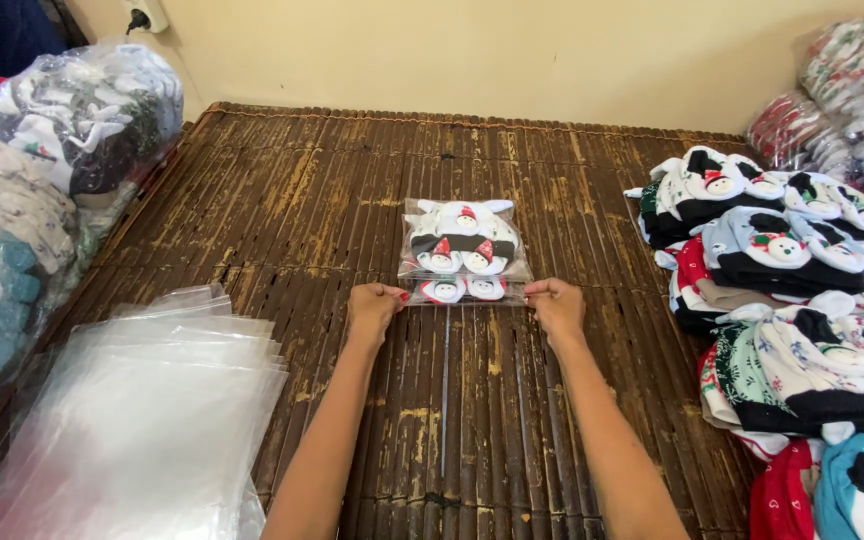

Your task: Folding small fabric items and placing them into individual plastic bags.

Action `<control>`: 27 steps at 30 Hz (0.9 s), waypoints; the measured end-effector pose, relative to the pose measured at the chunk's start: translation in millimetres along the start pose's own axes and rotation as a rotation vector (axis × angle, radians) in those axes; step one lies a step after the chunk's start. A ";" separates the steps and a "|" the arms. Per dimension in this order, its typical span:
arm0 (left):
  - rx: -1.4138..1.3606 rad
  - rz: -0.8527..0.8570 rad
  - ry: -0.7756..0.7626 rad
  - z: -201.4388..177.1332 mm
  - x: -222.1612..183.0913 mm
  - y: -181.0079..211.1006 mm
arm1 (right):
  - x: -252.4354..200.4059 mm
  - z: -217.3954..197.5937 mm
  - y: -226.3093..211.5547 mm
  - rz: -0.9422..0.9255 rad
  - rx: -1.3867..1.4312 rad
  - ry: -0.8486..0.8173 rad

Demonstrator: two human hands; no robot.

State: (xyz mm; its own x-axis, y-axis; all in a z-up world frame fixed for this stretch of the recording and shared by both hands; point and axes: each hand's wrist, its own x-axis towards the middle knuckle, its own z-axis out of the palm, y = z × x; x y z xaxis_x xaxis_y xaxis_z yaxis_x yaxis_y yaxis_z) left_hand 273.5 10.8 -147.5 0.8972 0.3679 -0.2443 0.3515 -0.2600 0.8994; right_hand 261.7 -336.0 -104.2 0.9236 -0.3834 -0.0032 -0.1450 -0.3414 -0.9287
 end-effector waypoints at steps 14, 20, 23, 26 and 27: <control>0.032 0.171 0.108 -34.9 -93.0 61.7 | -85.8 -64.2 -79.8 -0.049 0.069 -0.176; -0.073 0.317 0.119 -44.5 -149.5 93.0 | -164.5 -141.2 -135.5 -0.264 -0.407 -0.420; 0.002 0.539 0.174 -43.9 -165.6 90.4 | -230.5 -198.4 -149.3 -0.512 -0.621 -0.543; 0.142 0.754 0.232 -38.6 -164.8 79.4 | -276.9 -260.7 -134.7 -0.577 -0.749 -0.379; 0.183 0.809 0.235 -38.3 -166.3 76.4 | -289.7 -281.7 -128.1 -0.531 -0.789 -0.213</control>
State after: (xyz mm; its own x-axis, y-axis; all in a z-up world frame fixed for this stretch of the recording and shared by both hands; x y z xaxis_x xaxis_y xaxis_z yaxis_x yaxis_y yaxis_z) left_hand 140.9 -36.1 -24.3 0.8188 0.1776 0.5459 -0.3163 -0.6540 0.6872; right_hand -87.3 -422.9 120.2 0.9709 0.1227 0.2055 0.1841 -0.9315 -0.3138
